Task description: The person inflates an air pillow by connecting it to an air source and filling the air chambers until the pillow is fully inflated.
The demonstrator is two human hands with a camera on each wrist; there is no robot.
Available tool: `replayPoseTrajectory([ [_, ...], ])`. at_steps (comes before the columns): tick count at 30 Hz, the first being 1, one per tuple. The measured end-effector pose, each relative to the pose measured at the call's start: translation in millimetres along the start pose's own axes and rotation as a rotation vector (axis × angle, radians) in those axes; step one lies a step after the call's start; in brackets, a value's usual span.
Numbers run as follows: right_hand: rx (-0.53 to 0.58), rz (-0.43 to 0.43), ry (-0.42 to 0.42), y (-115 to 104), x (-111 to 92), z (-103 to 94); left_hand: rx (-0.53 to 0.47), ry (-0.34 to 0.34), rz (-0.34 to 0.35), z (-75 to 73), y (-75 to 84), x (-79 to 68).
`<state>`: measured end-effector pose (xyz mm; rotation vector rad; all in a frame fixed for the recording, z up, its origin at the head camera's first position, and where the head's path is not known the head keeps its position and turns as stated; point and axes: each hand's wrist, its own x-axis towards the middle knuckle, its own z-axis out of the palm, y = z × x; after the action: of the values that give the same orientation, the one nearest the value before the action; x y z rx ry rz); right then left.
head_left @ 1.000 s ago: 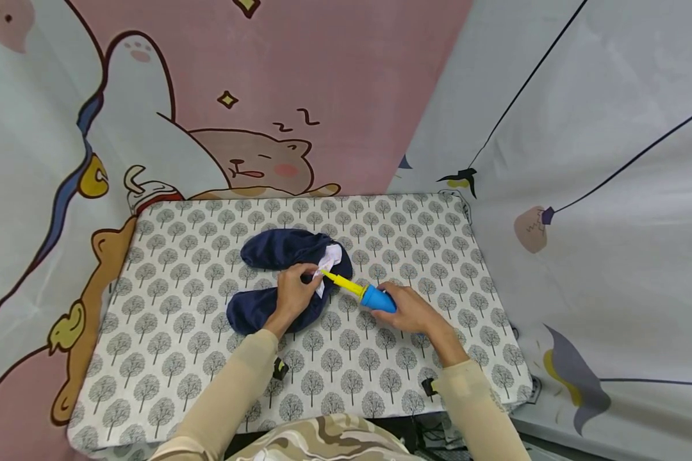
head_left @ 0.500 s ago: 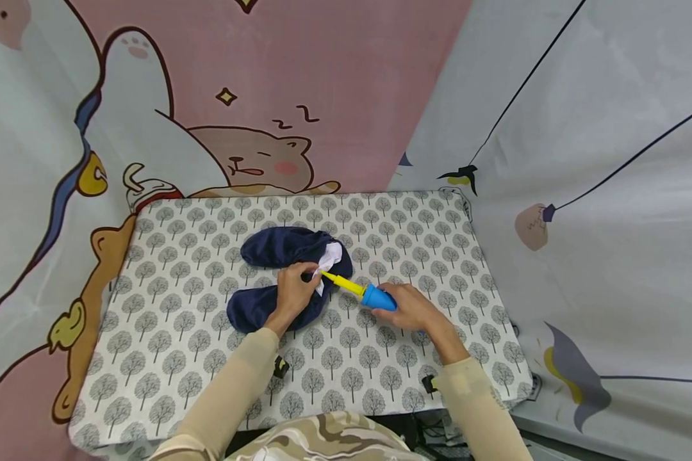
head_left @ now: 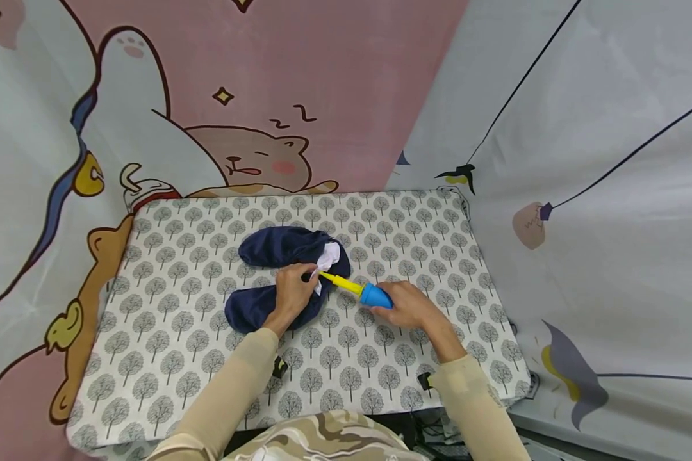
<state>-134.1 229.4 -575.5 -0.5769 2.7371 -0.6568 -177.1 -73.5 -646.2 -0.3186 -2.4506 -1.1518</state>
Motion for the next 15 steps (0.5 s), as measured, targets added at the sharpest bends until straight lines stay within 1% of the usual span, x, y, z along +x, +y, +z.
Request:
replayPoseTrajectory([
  [3,0.0,0.013,-0.014,-4.1,0.6,-1.2,0.004,0.043,0.029,5.1,-6.9,-3.3],
  [6,0.033,0.022,-0.041,-4.4,2.5,-0.3,0.012,0.05,0.038,6.1,-8.1,-4.0],
  [11,0.128,0.044,-0.096,3.4,4.7,3.3,0.03,-0.006,0.019,0.4,-2.0,-1.5],
  [15,0.197,0.052,-0.124,12.8,5.7,8.8,-0.002,-0.06,-0.015,-3.0,-1.7,-0.4],
])
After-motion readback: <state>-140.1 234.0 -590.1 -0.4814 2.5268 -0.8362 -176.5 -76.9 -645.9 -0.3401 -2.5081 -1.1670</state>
